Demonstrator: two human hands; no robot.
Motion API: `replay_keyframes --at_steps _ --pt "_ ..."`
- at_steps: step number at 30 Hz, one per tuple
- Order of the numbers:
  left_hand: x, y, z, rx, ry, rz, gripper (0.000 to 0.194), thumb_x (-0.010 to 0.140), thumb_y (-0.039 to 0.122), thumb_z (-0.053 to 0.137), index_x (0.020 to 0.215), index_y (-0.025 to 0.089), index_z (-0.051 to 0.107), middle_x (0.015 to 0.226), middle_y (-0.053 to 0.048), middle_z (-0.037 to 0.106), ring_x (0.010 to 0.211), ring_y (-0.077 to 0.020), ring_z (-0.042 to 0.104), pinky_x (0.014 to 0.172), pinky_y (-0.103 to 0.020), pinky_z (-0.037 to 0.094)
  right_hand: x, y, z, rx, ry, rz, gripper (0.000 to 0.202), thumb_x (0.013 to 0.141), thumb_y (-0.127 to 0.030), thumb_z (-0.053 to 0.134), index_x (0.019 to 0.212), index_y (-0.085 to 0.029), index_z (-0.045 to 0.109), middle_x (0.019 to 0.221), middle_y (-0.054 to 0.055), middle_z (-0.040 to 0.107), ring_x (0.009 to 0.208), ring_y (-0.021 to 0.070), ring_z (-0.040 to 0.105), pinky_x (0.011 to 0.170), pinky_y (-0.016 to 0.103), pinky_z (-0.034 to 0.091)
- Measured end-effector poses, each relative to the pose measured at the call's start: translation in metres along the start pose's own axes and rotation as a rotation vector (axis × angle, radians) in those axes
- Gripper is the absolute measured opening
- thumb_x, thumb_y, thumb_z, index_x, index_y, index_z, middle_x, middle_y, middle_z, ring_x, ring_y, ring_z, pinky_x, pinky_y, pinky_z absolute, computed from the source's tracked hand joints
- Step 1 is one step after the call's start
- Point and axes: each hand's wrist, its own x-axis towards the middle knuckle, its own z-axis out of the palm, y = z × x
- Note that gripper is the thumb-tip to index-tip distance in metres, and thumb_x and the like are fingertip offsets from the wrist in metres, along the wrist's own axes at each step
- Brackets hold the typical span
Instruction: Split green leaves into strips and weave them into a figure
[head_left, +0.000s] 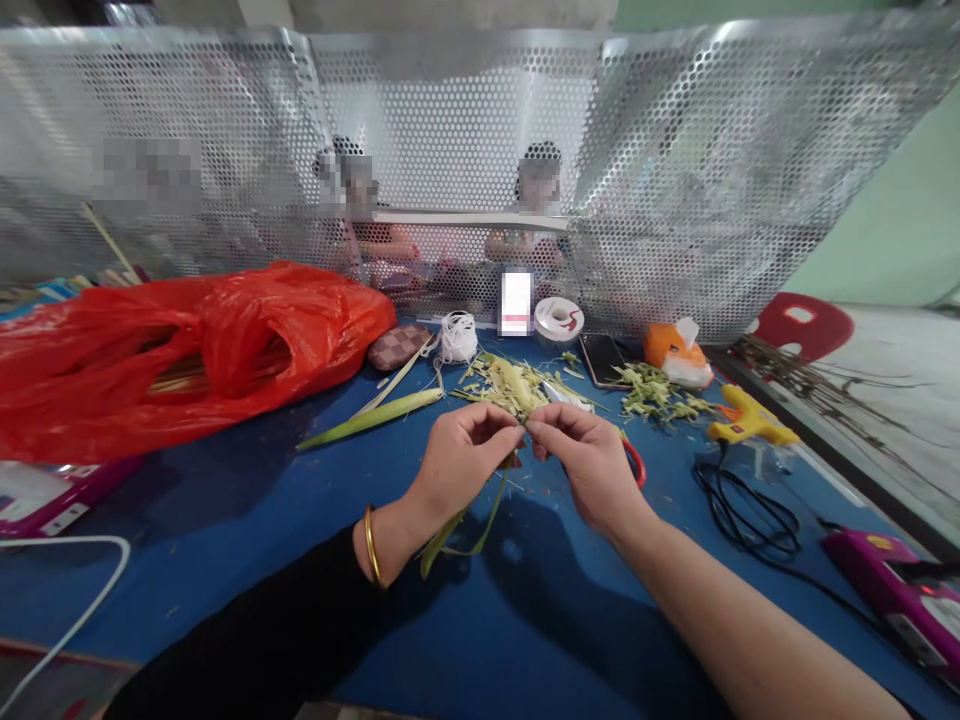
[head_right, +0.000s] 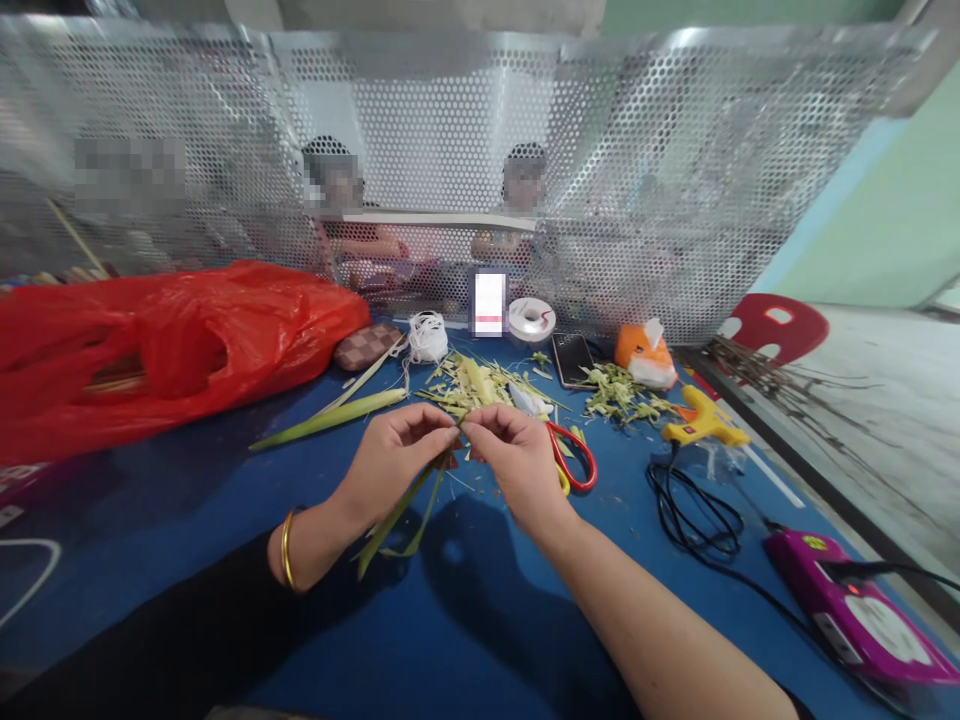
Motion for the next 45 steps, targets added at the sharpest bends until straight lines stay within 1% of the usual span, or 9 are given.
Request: replay_keyframes --at_steps 4,9,12,20,25,31,34,40,45 --pt "0.000 -0.004 -0.001 0.113 -0.003 0.111 0.007 0.074 0.025 0.067 0.075 0.018 0.066 0.064 0.001 0.065 0.055 -0.0137 0.063 0.055 -0.025 0.050 0.000 -0.002 0.000 -0.057 0.017 -0.029 0.013 0.065 -0.029 0.073 0.065 -0.018 0.066 0.053 -0.003 0.056 0.051 0.0113 0.048 0.053 0.025 0.041" --pt "-0.001 0.000 -0.002 0.219 0.034 0.137 0.008 0.075 0.020 0.061 0.069 0.019 0.067 0.061 0.001 0.066 0.056 -0.0135 0.061 0.056 -0.024 0.048 -0.001 -0.003 0.000 -0.049 0.020 -0.048 0.010 0.065 -0.026 0.073 0.065 -0.018 0.067 0.055 -0.003 0.058 0.053 0.0114 0.049 0.053 0.025 0.041" --pt "-0.002 0.006 0.000 0.174 0.049 0.075 0.010 0.072 0.020 0.061 0.065 0.019 0.067 0.058 0.001 0.065 0.054 -0.0127 0.059 0.054 -0.024 0.047 -0.002 -0.003 0.001 -0.003 0.016 -0.029 0.010 0.064 -0.026 0.074 0.063 -0.018 0.068 0.054 -0.003 0.058 0.052 0.0114 0.049 0.054 0.025 0.041" --pt "-0.001 0.011 0.003 -0.142 0.011 -0.232 0.013 0.070 0.027 0.066 0.064 0.015 0.065 0.061 -0.001 0.066 0.052 -0.0113 0.059 0.058 -0.026 0.051 0.000 0.002 -0.001 0.133 -0.034 0.036 0.014 0.065 -0.027 0.079 0.065 -0.017 0.070 0.054 -0.003 0.059 0.053 0.0092 0.049 0.057 0.023 0.040" --pt "-0.002 0.006 0.004 -0.128 0.052 -0.179 0.012 0.070 0.026 0.066 0.065 0.015 0.065 0.060 0.000 0.065 0.052 -0.0106 0.059 0.056 -0.024 0.049 -0.001 0.003 0.000 0.161 -0.017 0.038 0.014 0.064 -0.028 0.079 0.067 -0.017 0.071 0.053 -0.003 0.059 0.052 0.0094 0.049 0.055 0.024 0.040" --pt "-0.002 0.003 0.006 -0.173 0.065 -0.173 0.012 0.069 0.025 0.066 0.063 0.016 0.063 0.059 0.002 0.062 0.051 -0.0105 0.058 0.057 -0.025 0.050 -0.001 0.005 0.001 0.283 -0.017 0.213 0.022 0.061 -0.033 0.083 0.069 -0.016 0.070 0.050 -0.003 0.057 0.049 0.0096 0.047 0.053 0.024 0.040" --pt "-0.002 0.002 0.007 -0.210 0.041 -0.197 0.012 0.069 0.026 0.067 0.063 0.017 0.063 0.059 0.002 0.063 0.051 -0.0105 0.059 0.058 -0.025 0.052 0.000 0.004 0.001 0.302 -0.028 0.243 0.023 0.060 -0.033 0.083 0.067 -0.016 0.070 0.050 -0.003 0.057 0.050 0.0093 0.047 0.052 0.023 0.039" --pt "-0.003 0.003 0.006 -0.195 0.044 -0.201 0.013 0.069 0.028 0.066 0.063 0.017 0.062 0.059 0.001 0.064 0.048 -0.0105 0.059 0.054 -0.024 0.049 -0.002 0.002 0.002 0.253 -0.010 0.169 0.021 0.061 -0.032 0.082 0.066 -0.016 0.070 0.053 -0.003 0.057 0.050 0.0094 0.047 0.052 0.024 0.040" --pt "-0.005 0.003 0.008 -0.104 0.078 -0.123 0.012 0.070 0.027 0.066 0.064 0.017 0.063 0.059 0.002 0.065 0.049 -0.0112 0.059 0.053 -0.024 0.050 -0.003 0.003 0.002 0.122 0.023 0.008 0.017 0.067 -0.031 0.078 0.069 -0.017 0.069 0.055 -0.003 0.057 0.052 0.0098 0.048 0.054 0.024 0.042"
